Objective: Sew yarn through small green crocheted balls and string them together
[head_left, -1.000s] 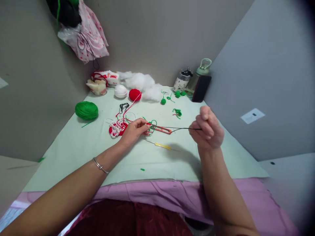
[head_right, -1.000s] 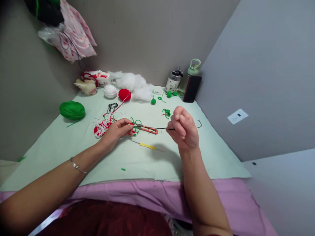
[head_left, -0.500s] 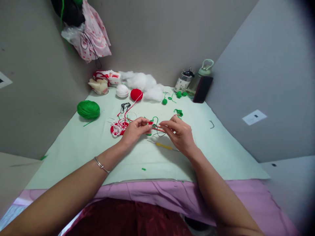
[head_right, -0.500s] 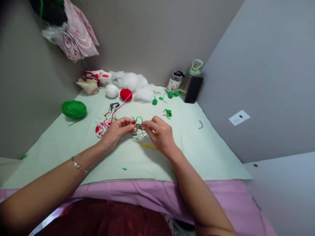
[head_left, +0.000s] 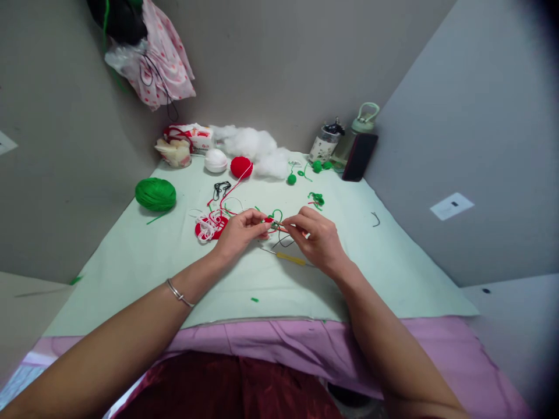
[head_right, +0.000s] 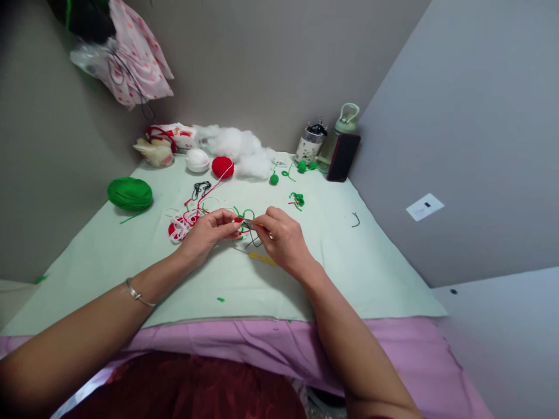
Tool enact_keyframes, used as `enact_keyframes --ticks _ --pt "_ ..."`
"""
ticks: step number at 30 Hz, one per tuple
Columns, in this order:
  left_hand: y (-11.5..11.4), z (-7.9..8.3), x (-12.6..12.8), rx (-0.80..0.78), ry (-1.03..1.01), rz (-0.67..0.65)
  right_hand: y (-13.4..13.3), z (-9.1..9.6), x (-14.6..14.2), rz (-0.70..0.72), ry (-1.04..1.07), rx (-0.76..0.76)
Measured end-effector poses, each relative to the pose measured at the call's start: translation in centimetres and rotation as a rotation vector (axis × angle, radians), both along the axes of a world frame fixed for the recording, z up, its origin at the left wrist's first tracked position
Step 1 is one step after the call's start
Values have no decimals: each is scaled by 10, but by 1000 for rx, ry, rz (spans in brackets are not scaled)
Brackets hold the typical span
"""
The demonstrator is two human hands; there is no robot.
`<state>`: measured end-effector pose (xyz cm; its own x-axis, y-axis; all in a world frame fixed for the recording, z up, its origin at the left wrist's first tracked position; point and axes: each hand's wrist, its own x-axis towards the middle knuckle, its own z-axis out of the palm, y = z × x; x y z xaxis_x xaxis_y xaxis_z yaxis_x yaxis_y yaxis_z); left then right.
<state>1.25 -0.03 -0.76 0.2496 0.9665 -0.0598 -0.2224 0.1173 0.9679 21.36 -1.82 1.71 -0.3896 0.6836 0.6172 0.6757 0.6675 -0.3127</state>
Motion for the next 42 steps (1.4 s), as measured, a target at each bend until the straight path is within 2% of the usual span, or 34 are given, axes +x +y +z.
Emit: enact_keyframes --ticks 9,16,29,42 --pt "1 1 -2 3 3 -48 -1 3 2 -7 -14 -49" --pt "0 5 -5 -32 -57 -164 -1 12 9 67 183 -297" --pt "-2 13 -4 -105 -196 -256 2 12 8 137 396 -461" --pt "-4 12 -2 -126 -211 -242 1 9 3 133 420 -506"
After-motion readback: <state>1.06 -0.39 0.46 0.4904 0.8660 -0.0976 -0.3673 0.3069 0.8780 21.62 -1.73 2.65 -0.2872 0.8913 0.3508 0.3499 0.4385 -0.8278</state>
